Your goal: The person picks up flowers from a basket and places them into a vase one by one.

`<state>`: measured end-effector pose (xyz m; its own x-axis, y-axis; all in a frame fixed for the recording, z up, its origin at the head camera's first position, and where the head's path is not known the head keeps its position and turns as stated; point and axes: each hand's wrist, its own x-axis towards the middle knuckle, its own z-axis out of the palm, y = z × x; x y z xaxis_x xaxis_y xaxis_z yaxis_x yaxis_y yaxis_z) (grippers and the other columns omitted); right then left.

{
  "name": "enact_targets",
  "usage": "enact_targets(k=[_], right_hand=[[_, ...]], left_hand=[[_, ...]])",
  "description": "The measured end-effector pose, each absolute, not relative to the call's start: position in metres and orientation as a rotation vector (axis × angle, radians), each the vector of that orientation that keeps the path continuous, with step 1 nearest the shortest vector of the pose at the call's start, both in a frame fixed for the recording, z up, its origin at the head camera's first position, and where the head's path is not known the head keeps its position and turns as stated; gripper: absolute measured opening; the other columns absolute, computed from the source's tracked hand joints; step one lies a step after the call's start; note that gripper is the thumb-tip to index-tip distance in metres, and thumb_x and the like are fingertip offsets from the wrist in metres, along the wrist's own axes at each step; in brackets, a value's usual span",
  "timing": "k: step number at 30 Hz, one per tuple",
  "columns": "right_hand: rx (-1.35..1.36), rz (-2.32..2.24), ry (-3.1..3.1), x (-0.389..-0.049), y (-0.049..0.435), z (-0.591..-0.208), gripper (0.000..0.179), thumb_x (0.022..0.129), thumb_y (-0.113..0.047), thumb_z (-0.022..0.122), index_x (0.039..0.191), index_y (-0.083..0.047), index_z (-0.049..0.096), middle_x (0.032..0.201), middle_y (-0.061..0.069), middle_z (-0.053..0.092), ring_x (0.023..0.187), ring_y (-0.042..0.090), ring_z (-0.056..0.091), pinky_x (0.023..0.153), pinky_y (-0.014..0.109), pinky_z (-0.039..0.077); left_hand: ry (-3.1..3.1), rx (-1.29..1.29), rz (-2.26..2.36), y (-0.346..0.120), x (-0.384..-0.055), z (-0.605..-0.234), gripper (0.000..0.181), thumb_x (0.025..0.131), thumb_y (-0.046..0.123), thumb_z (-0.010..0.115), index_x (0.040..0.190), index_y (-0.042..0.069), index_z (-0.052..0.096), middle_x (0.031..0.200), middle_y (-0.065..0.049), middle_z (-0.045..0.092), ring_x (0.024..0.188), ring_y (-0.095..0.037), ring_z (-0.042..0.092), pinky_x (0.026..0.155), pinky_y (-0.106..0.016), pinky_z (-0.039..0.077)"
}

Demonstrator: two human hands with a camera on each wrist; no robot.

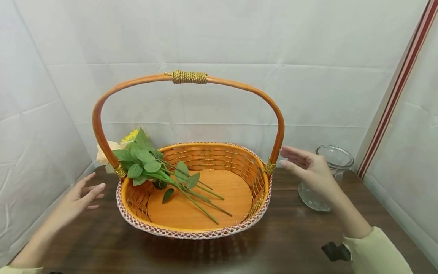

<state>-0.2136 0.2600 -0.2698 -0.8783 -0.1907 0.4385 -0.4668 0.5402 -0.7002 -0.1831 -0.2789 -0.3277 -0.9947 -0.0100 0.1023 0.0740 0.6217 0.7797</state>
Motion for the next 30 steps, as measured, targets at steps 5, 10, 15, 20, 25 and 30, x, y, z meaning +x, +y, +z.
enact_targets(k=[5, 10, 15, 20, 25, 30], right_hand=[[0.566, 1.345, -2.545, -0.220, 0.240, -0.261, 0.044, 0.087, -0.025, 0.062, 0.127, -0.006, 0.054, 0.120, 0.012, 0.060, 0.101, 0.000, 0.057, 0.079, 0.014, 0.049], [0.603, 1.303, -2.663, -0.230, 0.225, -0.252, 0.049, 0.087, -0.034, 0.061, 0.127, -0.006, 0.053, 0.121, 0.010, 0.059, 0.106, 0.007, 0.057, 0.083, 0.020, 0.049], [0.627, 1.286, -2.740, -0.242, 0.210, -0.243, 0.053, 0.085, -0.040, 0.061, 0.126, -0.008, 0.055, 0.118, 0.007, 0.061, 0.108, 0.016, 0.057, 0.089, 0.034, 0.049], [0.717, 1.328, -2.758, -0.254, 0.195, -0.234, 0.054, 0.085, -0.040, 0.062, 0.127, -0.007, 0.054, 0.118, 0.010, 0.061, 0.112, 0.019, 0.055, 0.096, 0.042, 0.043], [0.837, 1.346, -2.766, -0.264, 0.180, -0.229, 0.051, 0.086, -0.036, 0.062, 0.128, -0.009, 0.053, 0.120, 0.010, 0.060, 0.109, 0.019, 0.056, 0.096, 0.042, 0.043], [0.928, 1.302, -2.778, -0.273, 0.159, -0.227, 0.048, 0.086, -0.035, 0.063, 0.126, -0.010, 0.055, 0.119, 0.006, 0.061, 0.105, 0.016, 0.058, 0.091, 0.037, 0.048]], left_hand=[[-2.755, -0.049, -1.449, -0.270, -0.184, -0.332, 0.074, 0.097, 0.037, 0.041, 0.143, -0.006, 0.002, 0.128, -0.041, 0.035, 0.107, -0.045, 0.051, 0.074, -0.039, 0.055], [-2.766, -0.023, -1.565, -0.264, -0.185, -0.333, 0.077, 0.096, 0.037, 0.042, 0.143, -0.007, 0.000, 0.128, -0.042, 0.035, 0.106, -0.041, 0.054, 0.079, -0.041, 0.053], [-2.767, -0.036, -1.616, -0.262, -0.188, -0.334, 0.076, 0.096, 0.034, 0.044, 0.141, -0.011, 0.002, 0.125, -0.041, 0.039, 0.100, -0.037, 0.059, 0.077, -0.039, 0.054], [-2.766, -0.047, -1.679, -0.259, -0.189, -0.335, 0.073, 0.096, 0.031, 0.045, 0.141, -0.012, 0.006, 0.125, -0.041, 0.038, 0.096, -0.035, 0.061, 0.076, -0.039, 0.054], [-2.745, -0.030, -1.728, -0.254, -0.189, -0.335, 0.073, 0.095, 0.030, 0.048, 0.141, -0.011, 0.008, 0.123, -0.040, 0.042, 0.091, -0.031, 0.063, 0.076, -0.038, 0.054], [-2.736, -0.049, -1.738, -0.252, -0.189, -0.336, 0.072, 0.095, 0.026, 0.050, 0.141, -0.011, 0.008, 0.119, -0.039, 0.046, 0.086, -0.027, 0.065, 0.075, -0.037, 0.055]])
